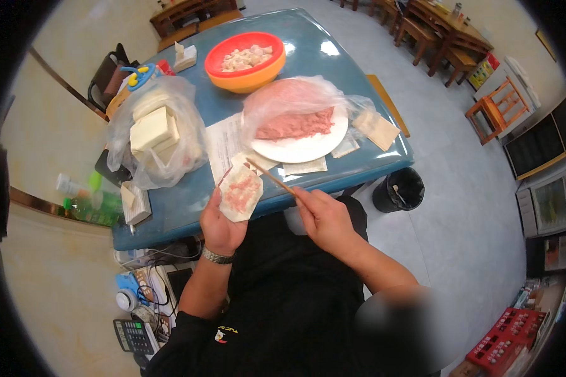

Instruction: The person repeatedly scoops ground meat with a wooden stick and spreads it onto small square wrappers held in the left hand. The person then folds each filled wrapper and places it into a red bowl. The process is repeated continuously throughout the clip.

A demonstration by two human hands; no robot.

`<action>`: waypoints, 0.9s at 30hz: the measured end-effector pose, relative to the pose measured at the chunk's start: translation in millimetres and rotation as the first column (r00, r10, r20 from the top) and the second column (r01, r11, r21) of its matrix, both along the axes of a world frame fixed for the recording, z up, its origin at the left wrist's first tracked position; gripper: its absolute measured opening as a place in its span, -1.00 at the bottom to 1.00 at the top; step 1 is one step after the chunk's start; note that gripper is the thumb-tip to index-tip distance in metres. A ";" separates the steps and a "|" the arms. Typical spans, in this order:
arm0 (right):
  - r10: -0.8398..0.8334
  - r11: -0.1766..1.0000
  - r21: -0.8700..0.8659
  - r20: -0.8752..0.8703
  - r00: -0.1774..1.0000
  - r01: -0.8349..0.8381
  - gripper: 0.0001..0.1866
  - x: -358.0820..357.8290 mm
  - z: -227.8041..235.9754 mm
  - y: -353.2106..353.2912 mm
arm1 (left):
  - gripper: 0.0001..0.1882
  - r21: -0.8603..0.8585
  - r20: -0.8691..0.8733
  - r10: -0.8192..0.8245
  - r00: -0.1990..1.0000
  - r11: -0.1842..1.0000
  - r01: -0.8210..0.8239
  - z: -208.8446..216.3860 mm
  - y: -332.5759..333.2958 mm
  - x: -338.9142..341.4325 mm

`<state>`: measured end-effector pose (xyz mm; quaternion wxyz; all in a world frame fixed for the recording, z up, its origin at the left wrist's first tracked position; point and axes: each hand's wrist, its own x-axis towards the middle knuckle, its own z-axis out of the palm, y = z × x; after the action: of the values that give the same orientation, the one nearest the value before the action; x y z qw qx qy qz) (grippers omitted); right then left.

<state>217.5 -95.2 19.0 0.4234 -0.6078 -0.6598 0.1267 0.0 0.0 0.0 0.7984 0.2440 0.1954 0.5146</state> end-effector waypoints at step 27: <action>-0.038 0.975 -0.219 -0.296 0.955 -0.029 -0.76 72.3 21.6 7.5 | -0.34 -0.171 0.063 -0.117 0.991 0.977 0.126 4.8 -13.7 11.0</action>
<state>289.8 -87.8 40.6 0.4481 -0.6264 -0.5688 0.2885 11.0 -13.7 4.8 0.8515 0.1713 0.2034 0.4519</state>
